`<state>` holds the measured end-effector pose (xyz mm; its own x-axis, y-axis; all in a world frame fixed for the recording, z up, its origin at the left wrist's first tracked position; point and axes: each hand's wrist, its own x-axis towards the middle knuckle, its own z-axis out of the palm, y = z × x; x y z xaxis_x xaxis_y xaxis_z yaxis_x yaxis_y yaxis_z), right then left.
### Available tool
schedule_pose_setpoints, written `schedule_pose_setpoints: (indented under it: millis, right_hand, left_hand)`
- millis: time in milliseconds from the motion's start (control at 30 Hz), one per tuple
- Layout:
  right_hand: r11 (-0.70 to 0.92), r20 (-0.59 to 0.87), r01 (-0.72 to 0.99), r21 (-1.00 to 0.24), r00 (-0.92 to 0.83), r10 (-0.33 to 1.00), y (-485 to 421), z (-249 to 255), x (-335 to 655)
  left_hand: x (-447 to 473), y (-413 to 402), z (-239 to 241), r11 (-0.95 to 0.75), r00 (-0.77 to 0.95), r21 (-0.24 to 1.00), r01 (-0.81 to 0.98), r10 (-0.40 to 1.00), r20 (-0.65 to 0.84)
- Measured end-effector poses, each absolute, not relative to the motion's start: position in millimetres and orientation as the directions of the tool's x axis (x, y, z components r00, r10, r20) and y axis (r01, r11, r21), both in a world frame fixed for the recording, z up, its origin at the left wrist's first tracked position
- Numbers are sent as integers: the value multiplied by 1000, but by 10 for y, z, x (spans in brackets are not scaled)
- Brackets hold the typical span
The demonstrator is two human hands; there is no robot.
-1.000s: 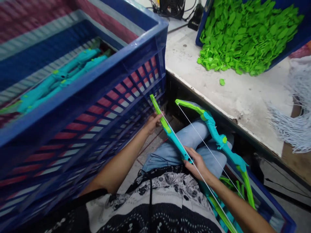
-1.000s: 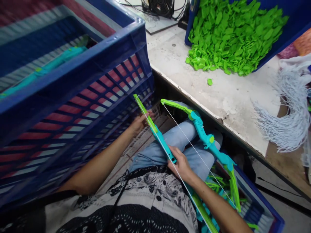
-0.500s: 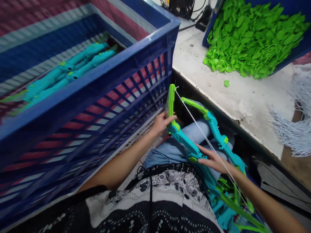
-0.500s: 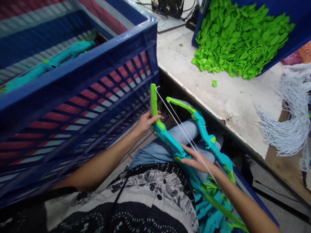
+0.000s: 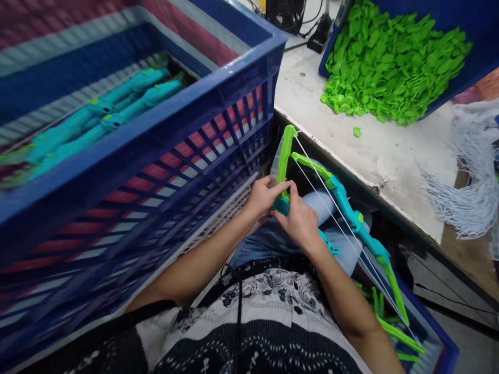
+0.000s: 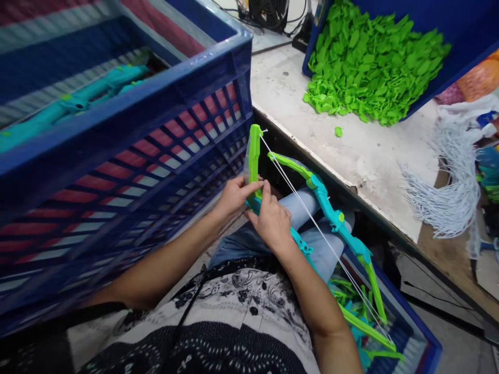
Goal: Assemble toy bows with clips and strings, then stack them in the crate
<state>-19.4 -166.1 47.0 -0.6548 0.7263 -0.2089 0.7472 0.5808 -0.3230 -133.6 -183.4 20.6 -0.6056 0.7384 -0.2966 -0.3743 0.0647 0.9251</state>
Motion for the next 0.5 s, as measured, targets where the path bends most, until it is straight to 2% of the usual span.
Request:
schedule_pose_setpoints:
  millis: [100, 333, 400, 500]
  right_hand:
    - [588, -280, 771, -243, -637, 718, -1629, 508, -263]
    - [629, -342, 756, -180, -648, 681, -1634, 516, -240]
    - [631, -328, 751, -194, -656, 679, -1617, 492, -247]
    - [612, -297, 757, -228, -653, 697, -1587, 463, -243]
  left_hand:
    - [-1346, -1859, 203, 84, -619, 924, -372, 720, -315]
    - [-1338, -1850, 141, 115, -623, 920, -375, 704, -342]
    - [-1333, -1833, 123, 94, -650, 941, -326, 700, -295]
    - [-1319, -1802, 86, -5, -731, 980, -199, 667, -145]
